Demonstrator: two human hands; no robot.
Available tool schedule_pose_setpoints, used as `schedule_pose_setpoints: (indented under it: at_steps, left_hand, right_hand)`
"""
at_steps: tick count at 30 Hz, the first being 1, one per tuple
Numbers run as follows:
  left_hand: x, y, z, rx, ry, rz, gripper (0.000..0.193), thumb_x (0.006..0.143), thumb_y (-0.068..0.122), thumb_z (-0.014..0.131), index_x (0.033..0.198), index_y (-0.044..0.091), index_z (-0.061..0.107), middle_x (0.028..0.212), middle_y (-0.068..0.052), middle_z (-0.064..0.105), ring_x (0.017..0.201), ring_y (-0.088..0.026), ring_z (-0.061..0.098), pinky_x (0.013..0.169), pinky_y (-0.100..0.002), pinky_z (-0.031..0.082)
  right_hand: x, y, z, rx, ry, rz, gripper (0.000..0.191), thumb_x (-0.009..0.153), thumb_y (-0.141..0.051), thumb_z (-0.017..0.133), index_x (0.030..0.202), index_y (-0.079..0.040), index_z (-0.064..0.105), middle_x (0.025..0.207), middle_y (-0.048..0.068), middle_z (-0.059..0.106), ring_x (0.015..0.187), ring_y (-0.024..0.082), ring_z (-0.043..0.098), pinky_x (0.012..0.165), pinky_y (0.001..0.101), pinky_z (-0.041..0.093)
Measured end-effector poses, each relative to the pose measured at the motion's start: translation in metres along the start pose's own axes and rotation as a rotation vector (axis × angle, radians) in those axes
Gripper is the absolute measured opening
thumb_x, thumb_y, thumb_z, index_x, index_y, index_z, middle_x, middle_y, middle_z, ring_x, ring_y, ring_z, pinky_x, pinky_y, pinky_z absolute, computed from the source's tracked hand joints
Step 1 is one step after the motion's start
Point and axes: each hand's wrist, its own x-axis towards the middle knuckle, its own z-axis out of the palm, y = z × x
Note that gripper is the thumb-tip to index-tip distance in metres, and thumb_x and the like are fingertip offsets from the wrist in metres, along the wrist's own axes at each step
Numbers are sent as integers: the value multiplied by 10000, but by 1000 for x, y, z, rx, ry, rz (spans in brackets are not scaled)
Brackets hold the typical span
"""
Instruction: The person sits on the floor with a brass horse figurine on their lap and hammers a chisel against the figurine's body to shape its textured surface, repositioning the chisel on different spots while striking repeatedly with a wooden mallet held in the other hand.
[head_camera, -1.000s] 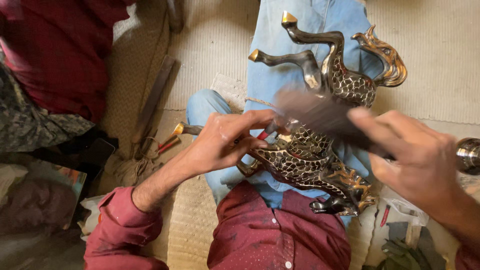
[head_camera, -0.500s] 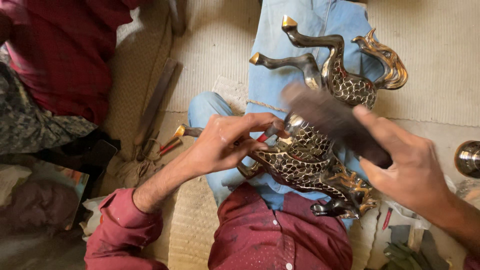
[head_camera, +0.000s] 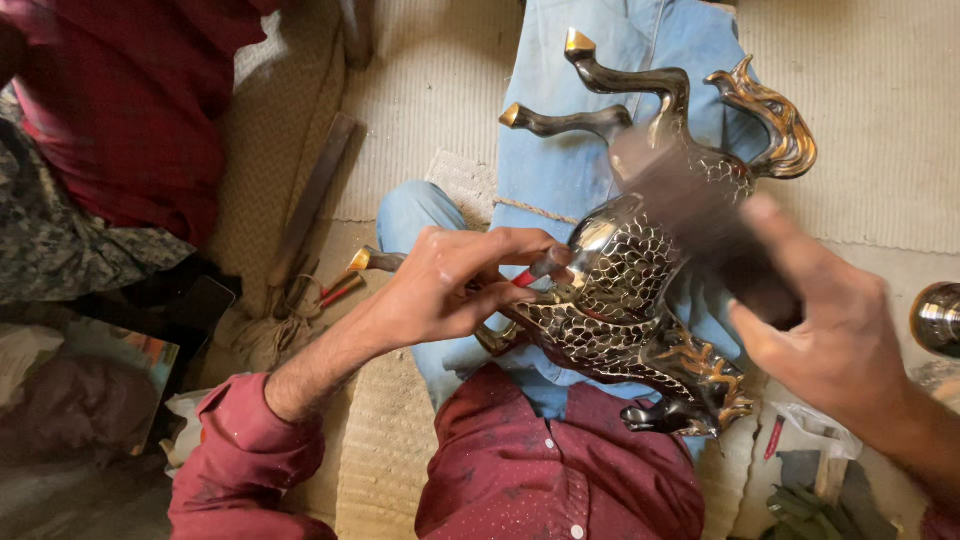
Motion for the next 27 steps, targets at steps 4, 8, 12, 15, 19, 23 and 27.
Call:
schedule_pose_setpoints:
  at_steps: [4,8,12,15,19,23,27]
  left_hand:
    - [1,2,0,12,-21,-15,488,902,-41,736,1349,77,581,1189,-54,763,957,-197,791,783,-294,640]
    - [0,2,0,33,-12,-22,486,901,-41,736,1347,66,578,1173,-53,759,946,-203,792,778,-295,635]
    - [-1,-1,-1,-24,-17,-62,474,900,-19,754,1331,61,574,1216,-71,754,870,-184,801,725,-280,639]
    - [-1,-2,-1,30,-9,-15,511,896,-47,719,1371,56,559,1212,-70,746,962,-206,805,811,-290,658]
    - [-1,-1,-1,7,-10,-38,490,903,-18,746,1353,67,571,1208,-61,754,927,-194,804,775,-283,653]
    - [-1,1,-2,21,-22,-5,477,922,-20,737,1360,76,576,1207,-46,763,961,-196,803,790,-288,644]
    - [0,0,-2,26,-21,-8,489,910,-40,716,1364,60,563,1230,-67,752,994,-206,797,832,-298,650]
  right_hand:
    - [1,4,1,38,2,-57,908,730,-79,738,1552,-230,383,889,32,660,747,199,680,649,355,550]
    - [3,2,1,-233,-54,-41,940,725,-83,799,1558,-281,410,886,50,682,752,217,693,678,365,566]
    - [4,-2,0,54,37,-92,879,738,-79,742,1527,-212,379,908,26,667,766,191,688,676,342,557]
    - [3,-4,0,-229,17,-105,852,722,-65,787,1483,-248,450,886,64,681,752,229,691,650,381,550]
    - [3,-2,1,-219,-9,-93,876,705,-45,758,1510,-227,462,876,70,671,730,226,673,639,381,543]
    - [3,0,2,133,15,36,888,743,-73,718,1575,-173,425,939,45,637,695,173,647,612,347,516]
    - [3,0,-1,-212,8,-72,873,713,-58,784,1496,-258,452,865,65,676,716,228,672,654,385,550]
